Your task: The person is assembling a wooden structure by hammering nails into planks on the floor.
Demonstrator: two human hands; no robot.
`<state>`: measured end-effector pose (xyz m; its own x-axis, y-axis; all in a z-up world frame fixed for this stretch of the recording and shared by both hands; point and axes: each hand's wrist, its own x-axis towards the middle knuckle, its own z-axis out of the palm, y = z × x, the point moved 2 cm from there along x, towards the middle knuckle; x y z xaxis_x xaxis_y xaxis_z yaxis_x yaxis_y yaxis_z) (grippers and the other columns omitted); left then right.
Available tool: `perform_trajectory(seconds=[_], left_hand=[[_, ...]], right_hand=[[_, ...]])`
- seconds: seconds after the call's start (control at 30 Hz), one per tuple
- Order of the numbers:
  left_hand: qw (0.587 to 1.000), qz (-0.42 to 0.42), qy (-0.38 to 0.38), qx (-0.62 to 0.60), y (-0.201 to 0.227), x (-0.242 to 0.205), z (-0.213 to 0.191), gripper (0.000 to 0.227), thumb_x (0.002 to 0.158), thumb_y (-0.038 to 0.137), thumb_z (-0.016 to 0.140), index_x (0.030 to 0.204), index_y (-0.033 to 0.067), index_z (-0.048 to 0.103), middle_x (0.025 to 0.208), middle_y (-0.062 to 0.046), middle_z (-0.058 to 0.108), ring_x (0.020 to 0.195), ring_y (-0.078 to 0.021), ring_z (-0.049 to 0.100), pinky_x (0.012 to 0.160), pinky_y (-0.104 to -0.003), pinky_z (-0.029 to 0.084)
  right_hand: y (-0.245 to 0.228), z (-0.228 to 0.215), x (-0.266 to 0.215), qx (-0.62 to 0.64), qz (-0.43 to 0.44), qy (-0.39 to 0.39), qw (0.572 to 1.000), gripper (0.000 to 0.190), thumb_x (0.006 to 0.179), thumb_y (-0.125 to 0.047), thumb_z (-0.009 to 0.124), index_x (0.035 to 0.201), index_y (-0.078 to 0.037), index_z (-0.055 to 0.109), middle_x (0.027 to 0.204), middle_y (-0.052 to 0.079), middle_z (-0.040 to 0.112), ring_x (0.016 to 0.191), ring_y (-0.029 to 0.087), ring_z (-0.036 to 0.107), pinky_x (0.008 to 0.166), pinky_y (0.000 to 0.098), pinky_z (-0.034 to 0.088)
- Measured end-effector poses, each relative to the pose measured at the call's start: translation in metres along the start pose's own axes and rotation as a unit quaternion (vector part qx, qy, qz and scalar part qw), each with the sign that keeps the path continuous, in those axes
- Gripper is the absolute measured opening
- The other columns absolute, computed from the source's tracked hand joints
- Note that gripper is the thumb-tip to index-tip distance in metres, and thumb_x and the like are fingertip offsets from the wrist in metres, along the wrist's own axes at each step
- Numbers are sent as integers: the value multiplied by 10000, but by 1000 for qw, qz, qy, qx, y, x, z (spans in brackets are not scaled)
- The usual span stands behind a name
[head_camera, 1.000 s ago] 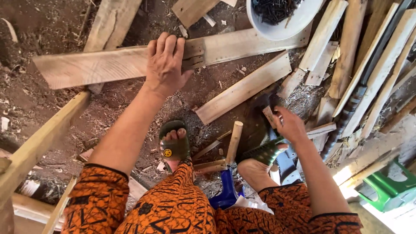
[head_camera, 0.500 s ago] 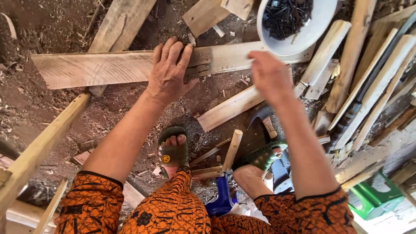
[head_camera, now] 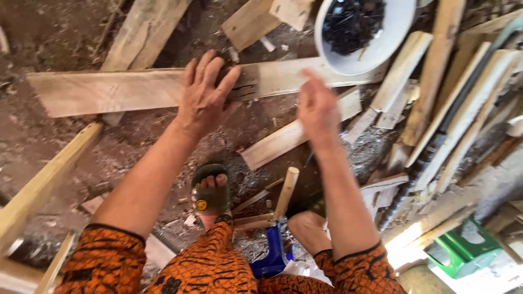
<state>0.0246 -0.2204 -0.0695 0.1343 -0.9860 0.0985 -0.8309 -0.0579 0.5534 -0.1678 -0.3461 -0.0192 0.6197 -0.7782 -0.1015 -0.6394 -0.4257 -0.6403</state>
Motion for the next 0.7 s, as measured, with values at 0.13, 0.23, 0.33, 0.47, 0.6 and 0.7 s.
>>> perform_trajectory(seconds=[0.13, 0.23, 0.33, 0.47, 0.6, 0.7], left_hand=[[1000, -7, 8, -2, -1, 0, 3, 741, 616, 206, 849, 1281, 105, 538, 1220, -167, 468, 1249, -356, 390, 1052, -529, 272], [1000, -6, 7, 10, -3, 0, 3, 741, 622, 239, 841, 1287, 112, 539, 1209, -161, 488, 1243, -347, 407, 1059, -512, 270], [1000, -10, 1, 14, -6, -2, 7, 766, 608, 252, 848, 1299, 129, 541, 1217, -157, 491, 1252, -341, 405, 1074, -508, 258], [1000, -10, -7, 16, -6, -3, 6, 777, 604, 260, 844, 1311, 128, 551, 1223, -163, 497, 1258, -344, 401, 1079, -504, 248], [1000, -3, 8, 19, -4, 0, 3, 761, 593, 256, 852, 1286, 121, 569, 1225, -159, 505, 1249, -339, 417, 1075, -502, 265], [1000, -3, 12, 23, -3, 0, -1, 762, 575, 239, 842, 1272, 111, 563, 1210, -148, 498, 1227, -327, 429, 1057, -484, 284]], right_hand=[[64, -49, 42, -203, 4, 62, 977, 210, 897, 35, 557, 1064, -82, 602, 959, 78, 619, 582, 115, 519, 547, 259, 430], [79, -59, 69, -320, 13, 23, 947, 171, 885, -40, 615, 973, -162, 698, 774, 14, 571, 652, 140, 516, 730, 331, 432], [81, -50, 86, -356, -86, 9, 931, 223, 858, -28, 651, 989, -190, 729, 743, 6, 501, 671, 150, 487, 681, 295, 465], [74, -34, 90, -461, -103, -61, 880, 461, 753, -259, 767, 1198, -259, 646, 836, 30, 527, 736, 178, 488, 654, 324, 414], [87, -38, 91, -511, -45, -120, 850, 292, 804, -357, 721, 1032, -176, 697, 882, 72, 596, 818, 212, 527, 772, 357, 398], [94, -44, 91, -479, -23, -149, 865, 149, 875, -277, 672, 1003, -223, 726, 810, 49, 583, 751, 182, 505, 717, 322, 442]])
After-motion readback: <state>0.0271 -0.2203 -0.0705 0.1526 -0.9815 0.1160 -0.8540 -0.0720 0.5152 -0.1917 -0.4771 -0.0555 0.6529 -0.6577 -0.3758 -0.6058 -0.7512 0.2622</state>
